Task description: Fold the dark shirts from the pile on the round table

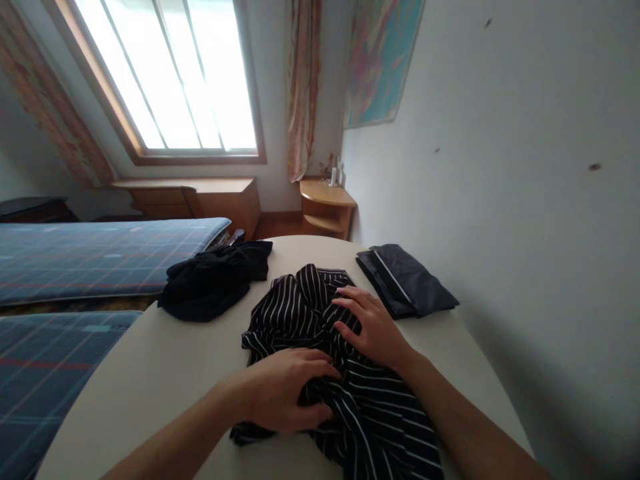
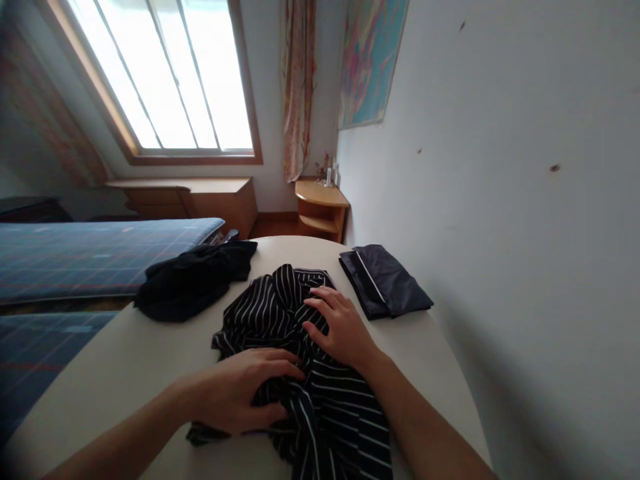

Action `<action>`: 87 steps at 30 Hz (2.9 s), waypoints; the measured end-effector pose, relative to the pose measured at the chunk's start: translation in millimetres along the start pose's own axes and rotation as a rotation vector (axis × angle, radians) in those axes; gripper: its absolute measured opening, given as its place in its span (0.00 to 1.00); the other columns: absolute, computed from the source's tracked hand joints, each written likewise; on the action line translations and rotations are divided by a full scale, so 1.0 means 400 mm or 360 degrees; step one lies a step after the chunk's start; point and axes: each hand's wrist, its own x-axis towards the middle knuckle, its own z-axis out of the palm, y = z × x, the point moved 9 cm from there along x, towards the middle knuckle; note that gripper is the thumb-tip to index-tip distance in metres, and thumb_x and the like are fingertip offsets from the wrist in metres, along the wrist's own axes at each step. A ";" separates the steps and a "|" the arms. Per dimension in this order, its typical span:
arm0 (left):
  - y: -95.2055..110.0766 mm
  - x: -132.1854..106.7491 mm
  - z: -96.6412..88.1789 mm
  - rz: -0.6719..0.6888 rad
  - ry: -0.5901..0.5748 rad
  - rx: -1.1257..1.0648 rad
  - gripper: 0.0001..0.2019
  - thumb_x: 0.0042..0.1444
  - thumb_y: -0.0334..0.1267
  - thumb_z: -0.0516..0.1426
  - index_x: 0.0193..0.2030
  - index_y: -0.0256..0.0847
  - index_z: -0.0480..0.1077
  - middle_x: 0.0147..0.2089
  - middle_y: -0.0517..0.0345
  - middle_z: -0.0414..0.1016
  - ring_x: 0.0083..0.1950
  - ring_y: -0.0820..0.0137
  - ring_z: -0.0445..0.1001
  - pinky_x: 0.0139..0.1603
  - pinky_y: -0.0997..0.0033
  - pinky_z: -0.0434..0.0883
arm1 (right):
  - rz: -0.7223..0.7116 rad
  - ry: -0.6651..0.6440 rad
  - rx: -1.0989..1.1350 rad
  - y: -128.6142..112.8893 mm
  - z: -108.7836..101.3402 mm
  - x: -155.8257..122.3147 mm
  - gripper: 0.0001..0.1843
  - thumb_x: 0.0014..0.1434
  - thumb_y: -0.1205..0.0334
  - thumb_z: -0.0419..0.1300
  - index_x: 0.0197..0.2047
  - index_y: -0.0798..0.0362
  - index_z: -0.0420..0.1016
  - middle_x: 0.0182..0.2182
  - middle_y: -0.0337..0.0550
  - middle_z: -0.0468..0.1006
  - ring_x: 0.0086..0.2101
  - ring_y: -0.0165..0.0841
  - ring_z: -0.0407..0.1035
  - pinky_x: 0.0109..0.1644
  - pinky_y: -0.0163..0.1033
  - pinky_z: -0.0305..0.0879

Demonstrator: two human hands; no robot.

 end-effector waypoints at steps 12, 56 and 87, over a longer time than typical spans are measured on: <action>-0.131 0.032 -0.070 -0.0610 -0.0140 0.0373 0.26 0.52 0.44 0.63 0.58 0.42 0.69 0.43 0.54 0.79 0.44 0.59 0.77 0.45 0.64 0.71 | 0.0226 -0.0325 0.0047 0.083 0.065 -0.015 0.16 0.65 0.54 0.59 0.52 0.52 0.78 0.53 0.50 0.77 0.54 0.43 0.68 0.62 0.51 0.61; -0.396 -0.045 -0.309 -0.0703 0.1472 -0.0447 0.18 0.52 0.49 0.57 0.41 0.37 0.75 0.39 0.50 0.81 0.42 0.60 0.78 0.49 0.61 0.72 | 0.0594 -0.0760 0.1103 0.168 0.068 0.164 0.16 0.54 0.55 0.67 0.43 0.55 0.78 0.35 0.44 0.82 0.30 0.32 0.74 0.34 0.37 0.74; -0.329 -0.108 -0.289 -0.1047 0.0513 0.0397 0.18 0.51 0.56 0.61 0.37 0.44 0.78 0.35 0.52 0.80 0.36 0.57 0.78 0.34 0.67 0.68 | 0.1145 0.0978 0.1009 0.401 -0.137 0.117 0.25 0.55 0.40 0.60 0.47 0.50 0.69 0.27 0.38 0.79 0.20 0.31 0.71 0.20 0.32 0.60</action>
